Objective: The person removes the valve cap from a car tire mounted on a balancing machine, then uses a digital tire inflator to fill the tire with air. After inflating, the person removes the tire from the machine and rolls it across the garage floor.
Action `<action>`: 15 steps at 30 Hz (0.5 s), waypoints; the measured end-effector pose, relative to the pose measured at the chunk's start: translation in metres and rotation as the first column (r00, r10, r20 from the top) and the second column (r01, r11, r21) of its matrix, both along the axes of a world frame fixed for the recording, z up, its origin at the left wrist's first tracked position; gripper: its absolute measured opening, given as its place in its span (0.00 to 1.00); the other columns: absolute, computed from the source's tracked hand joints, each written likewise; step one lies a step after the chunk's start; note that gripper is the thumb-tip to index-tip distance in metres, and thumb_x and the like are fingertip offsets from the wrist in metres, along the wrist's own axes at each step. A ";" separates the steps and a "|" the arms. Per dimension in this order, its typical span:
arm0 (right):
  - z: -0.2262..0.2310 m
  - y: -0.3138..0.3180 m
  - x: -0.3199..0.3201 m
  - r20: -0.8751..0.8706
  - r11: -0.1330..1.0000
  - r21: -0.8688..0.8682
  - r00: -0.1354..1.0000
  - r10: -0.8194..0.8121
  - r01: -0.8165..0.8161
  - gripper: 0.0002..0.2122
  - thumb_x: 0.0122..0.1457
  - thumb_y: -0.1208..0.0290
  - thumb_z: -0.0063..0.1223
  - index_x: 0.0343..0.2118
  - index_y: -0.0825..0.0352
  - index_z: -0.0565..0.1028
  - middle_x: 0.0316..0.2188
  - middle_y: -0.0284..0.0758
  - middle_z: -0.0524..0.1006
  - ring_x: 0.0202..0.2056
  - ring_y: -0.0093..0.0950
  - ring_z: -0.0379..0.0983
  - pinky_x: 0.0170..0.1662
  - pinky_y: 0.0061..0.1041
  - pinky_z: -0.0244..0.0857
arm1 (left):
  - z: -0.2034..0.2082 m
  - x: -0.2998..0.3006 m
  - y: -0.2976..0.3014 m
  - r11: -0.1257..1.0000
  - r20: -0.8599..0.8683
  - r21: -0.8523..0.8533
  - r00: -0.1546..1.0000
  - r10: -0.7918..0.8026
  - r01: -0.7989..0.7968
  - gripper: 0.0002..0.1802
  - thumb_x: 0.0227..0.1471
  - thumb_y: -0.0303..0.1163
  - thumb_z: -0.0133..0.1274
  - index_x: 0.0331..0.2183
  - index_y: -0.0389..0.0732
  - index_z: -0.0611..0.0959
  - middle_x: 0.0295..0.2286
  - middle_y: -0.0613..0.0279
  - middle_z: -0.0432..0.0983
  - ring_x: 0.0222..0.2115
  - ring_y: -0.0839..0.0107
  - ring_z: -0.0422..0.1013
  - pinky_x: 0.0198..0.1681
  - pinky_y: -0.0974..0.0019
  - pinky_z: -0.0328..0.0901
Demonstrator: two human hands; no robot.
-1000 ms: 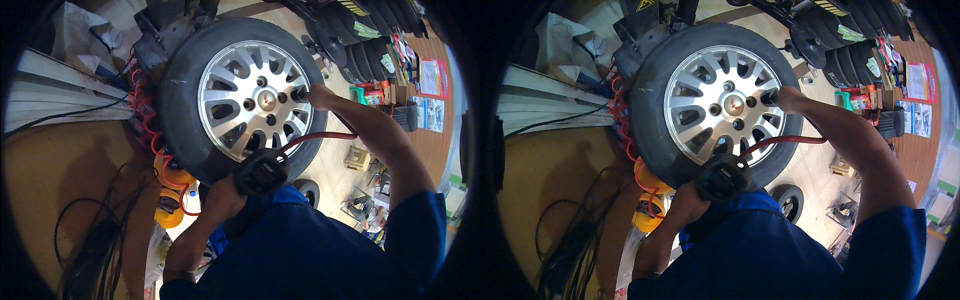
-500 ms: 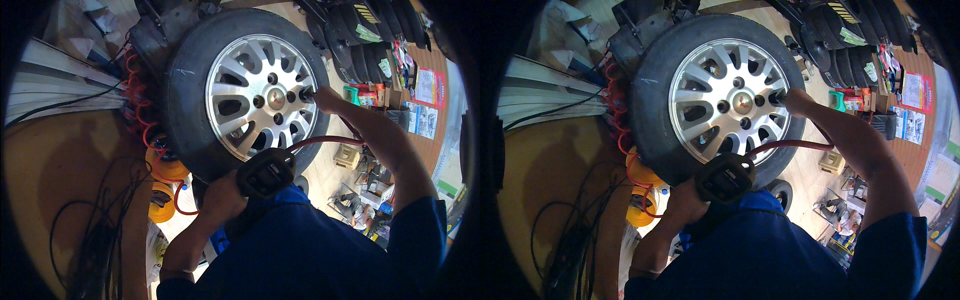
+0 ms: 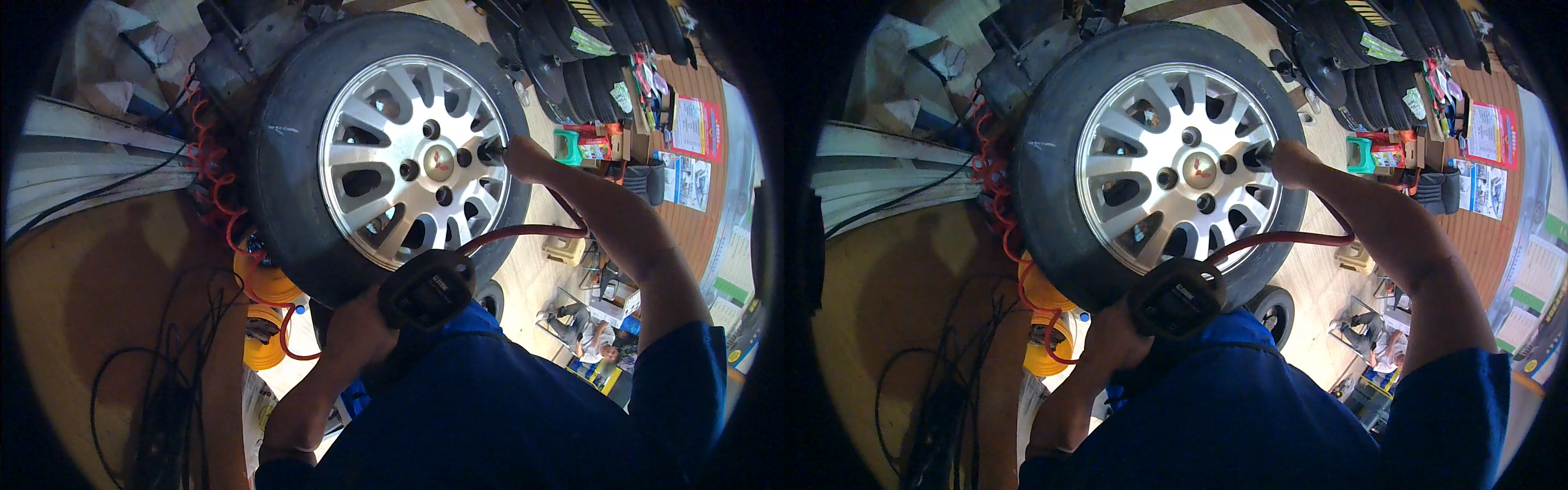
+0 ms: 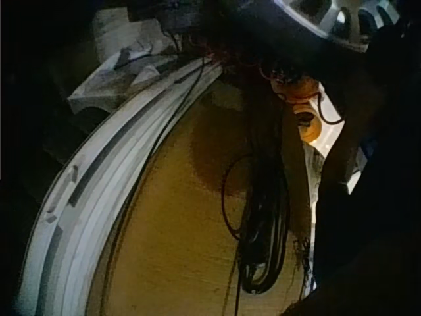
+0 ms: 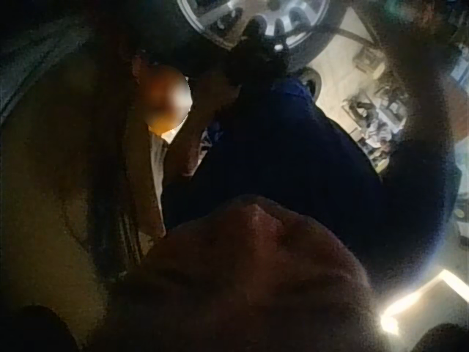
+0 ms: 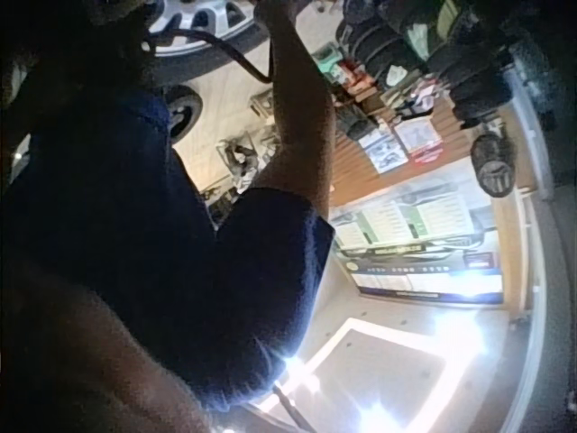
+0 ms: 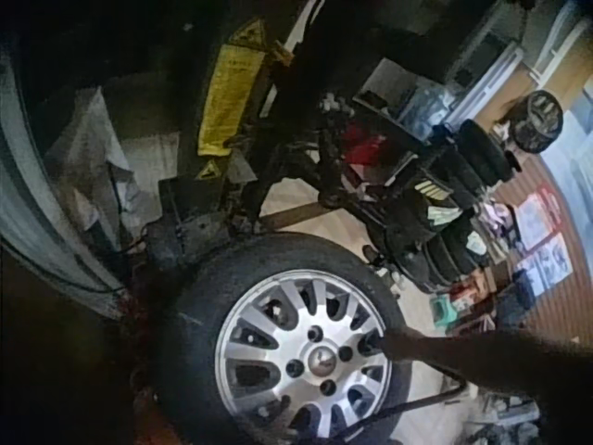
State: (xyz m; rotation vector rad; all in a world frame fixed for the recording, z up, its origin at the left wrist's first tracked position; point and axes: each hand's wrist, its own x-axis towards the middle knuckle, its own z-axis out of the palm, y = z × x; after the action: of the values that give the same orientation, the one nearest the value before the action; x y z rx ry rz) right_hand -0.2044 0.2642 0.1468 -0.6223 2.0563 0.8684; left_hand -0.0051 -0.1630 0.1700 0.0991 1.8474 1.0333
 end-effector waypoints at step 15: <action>0.006 -0.012 -0.004 0.050 0.986 0.025 0.985 -0.168 0.167 0.08 0.58 0.79 0.53 0.33 0.76 0.83 0.33 0.53 0.83 0.38 0.47 0.84 0.40 0.39 0.79 | -0.008 0.011 0.004 0.999 -0.077 -0.036 0.997 0.006 -0.008 0.22 0.51 0.41 0.61 0.43 0.37 0.80 0.36 0.41 0.83 0.40 0.40 0.79 0.47 0.43 0.73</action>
State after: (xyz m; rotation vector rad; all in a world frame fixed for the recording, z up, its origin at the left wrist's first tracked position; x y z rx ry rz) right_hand -0.2084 0.2524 0.1525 -0.4486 2.0173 0.7669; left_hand 0.0056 -0.1590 0.1616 0.1127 1.9367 1.0130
